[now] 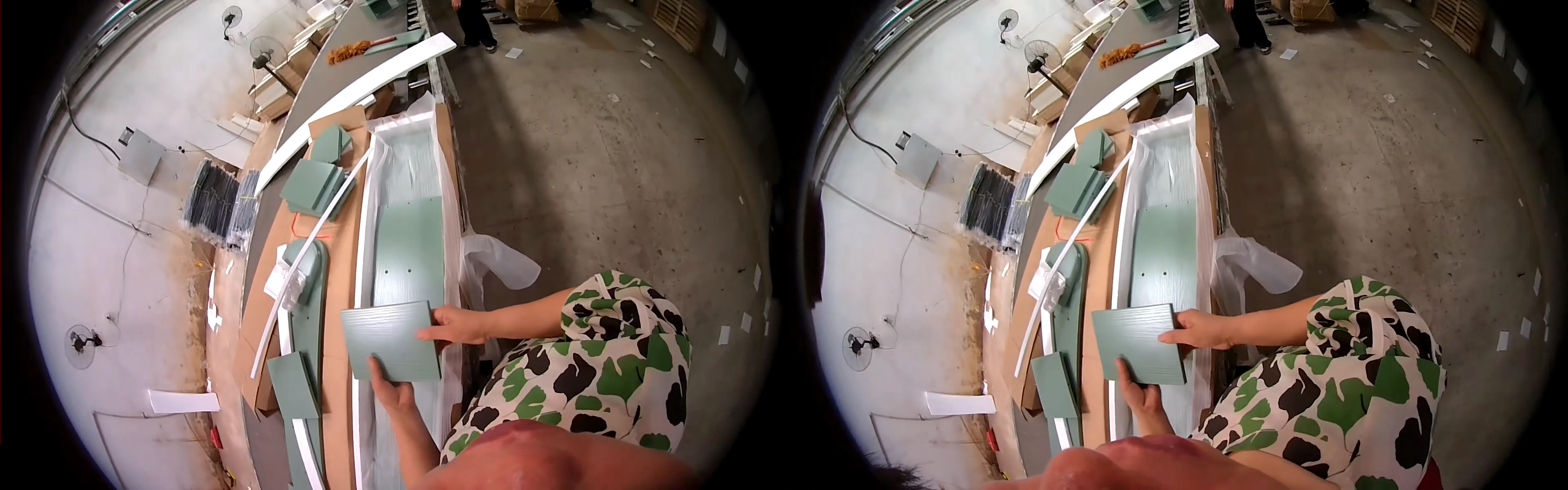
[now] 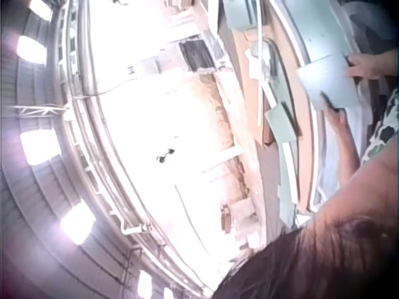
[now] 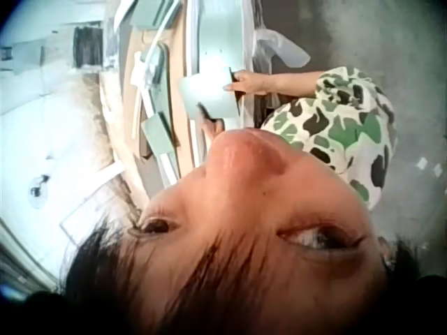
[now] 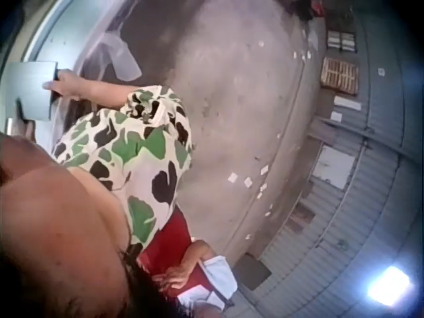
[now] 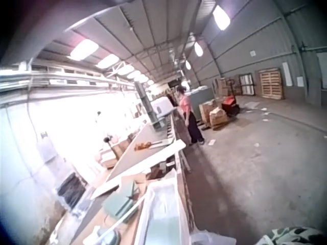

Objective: The person unpacks green shelf components from a cardboard box and then aligns them on a standing vertical shelf unit by hand with assistance from another person.

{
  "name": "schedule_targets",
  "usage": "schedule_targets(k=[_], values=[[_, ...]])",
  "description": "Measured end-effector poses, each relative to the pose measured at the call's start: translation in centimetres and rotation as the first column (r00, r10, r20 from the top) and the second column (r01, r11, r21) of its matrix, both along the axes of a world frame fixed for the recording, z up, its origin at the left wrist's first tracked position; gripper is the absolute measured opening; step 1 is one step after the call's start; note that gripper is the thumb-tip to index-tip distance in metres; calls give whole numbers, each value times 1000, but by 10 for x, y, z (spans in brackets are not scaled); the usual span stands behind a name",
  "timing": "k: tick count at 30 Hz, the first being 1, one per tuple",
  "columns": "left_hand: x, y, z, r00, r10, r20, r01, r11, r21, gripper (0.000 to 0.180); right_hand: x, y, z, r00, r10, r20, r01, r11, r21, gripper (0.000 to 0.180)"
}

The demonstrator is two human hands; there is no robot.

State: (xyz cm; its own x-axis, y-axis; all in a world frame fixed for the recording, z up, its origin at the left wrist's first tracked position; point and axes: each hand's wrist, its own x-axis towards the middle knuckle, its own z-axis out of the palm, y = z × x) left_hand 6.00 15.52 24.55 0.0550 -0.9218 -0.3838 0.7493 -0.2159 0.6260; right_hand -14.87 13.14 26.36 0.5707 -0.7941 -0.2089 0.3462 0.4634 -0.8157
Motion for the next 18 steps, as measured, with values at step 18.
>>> schedule_targets(k=[18], values=[[1,18,6,997,47,64,-51,997,62,47,3,9,-23,948,315,36,-317,939,135,37]])
